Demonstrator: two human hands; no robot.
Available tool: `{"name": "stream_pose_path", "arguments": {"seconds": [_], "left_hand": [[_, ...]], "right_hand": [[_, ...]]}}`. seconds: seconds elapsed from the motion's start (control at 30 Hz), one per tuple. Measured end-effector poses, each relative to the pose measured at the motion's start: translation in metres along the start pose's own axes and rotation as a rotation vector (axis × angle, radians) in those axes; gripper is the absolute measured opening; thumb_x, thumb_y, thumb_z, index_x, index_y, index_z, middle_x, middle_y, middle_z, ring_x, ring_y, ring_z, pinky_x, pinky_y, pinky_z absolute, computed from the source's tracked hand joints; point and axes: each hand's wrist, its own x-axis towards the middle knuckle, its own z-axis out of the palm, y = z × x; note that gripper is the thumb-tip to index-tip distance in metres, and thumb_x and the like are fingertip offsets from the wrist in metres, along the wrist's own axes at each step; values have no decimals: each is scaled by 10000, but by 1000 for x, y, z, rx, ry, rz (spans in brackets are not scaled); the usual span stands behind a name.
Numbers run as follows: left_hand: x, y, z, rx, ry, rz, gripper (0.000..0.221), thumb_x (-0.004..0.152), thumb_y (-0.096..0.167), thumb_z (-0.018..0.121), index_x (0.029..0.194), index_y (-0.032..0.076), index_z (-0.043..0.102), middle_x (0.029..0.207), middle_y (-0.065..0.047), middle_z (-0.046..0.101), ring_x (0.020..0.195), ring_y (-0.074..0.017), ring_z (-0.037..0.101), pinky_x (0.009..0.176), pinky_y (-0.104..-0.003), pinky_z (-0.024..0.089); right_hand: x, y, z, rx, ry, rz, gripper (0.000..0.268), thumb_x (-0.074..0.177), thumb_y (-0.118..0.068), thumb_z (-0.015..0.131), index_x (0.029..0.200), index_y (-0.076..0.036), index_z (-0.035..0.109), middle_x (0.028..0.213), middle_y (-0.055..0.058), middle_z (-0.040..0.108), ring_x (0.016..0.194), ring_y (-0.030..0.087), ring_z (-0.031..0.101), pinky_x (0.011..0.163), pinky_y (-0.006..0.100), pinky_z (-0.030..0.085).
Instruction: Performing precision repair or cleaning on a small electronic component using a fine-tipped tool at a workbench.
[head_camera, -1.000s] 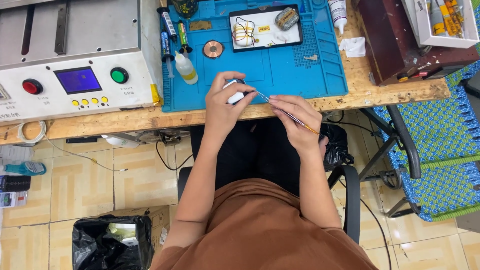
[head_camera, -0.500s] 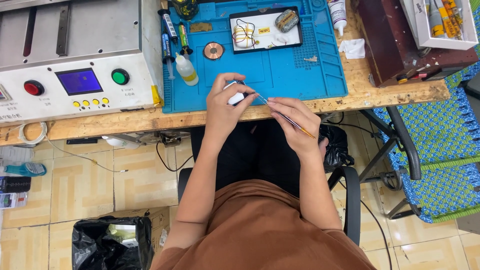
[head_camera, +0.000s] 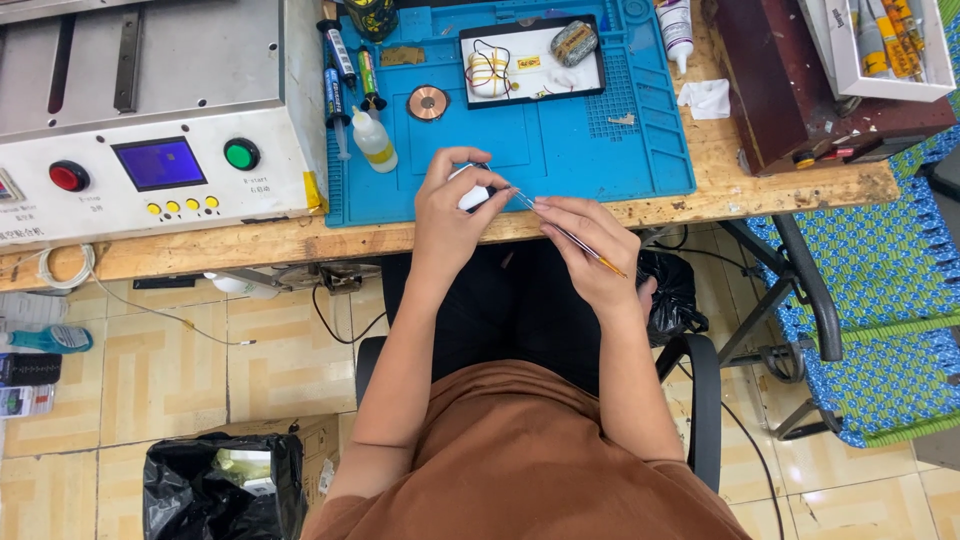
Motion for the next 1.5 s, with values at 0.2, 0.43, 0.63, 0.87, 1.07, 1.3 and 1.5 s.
{"name": "stream_pose_path", "arguments": {"seconds": [0.2,0.43,0.63,0.87,1.07,1.3,1.5], "left_hand": [[-2,-3,2,8,0,-13,164,905,63,936,941,149,801,1188,-48,690,994,-357,774,918,-501,634],[3,6,-7,-38,-93,-34,196,960,55,887,1097,186,838,1264,-64,676,1020,-330,779,893,-470,643],[2,7,-5,-56,-193,-49,501,962,-22,865,1399,205,771,1342,-119,674,1144,-417,764,966,-517,640],[3,12,-5,-17,-237,-89,684,947,-97,830,1545,103,564,1378,-220,739,1291,-477,698,1077,-635,567],[8,24,-9,-19,-262,-139,496,929,-54,857,1295,64,543,1415,-213,732,1264,-478,709,997,-619,613],[8,21,-9,-32,-274,-101,546,913,-30,902,1378,80,637,1455,-178,719,1314,-456,683,1031,-589,616],[6,6,-7,-24,-287,-113,604,902,-20,923,1441,150,709,1356,-159,762,1302,-439,699,1070,-579,586]], "right_hand": [[-2,-2,1,-34,-9,5,99,975,66,819,1067,40,846,1080,206,828,937,393,817,835,472,646],[-3,10,0,44,86,32,48,978,103,817,1010,76,839,983,230,822,888,397,824,734,445,655],[-6,19,-2,129,125,101,43,973,129,805,1000,100,820,954,238,815,883,370,829,683,420,663],[-4,20,-2,75,107,-25,34,963,93,829,970,64,845,936,202,826,854,388,824,752,432,648],[-3,20,-1,59,95,-43,29,971,68,830,956,47,843,949,194,832,856,380,825,784,410,647],[-6,27,0,11,63,-11,42,1007,51,807,1007,30,843,997,182,836,901,379,824,798,423,645],[2,15,0,-96,-11,-84,114,995,84,798,1093,43,839,1059,191,824,890,392,804,751,464,664]]}}
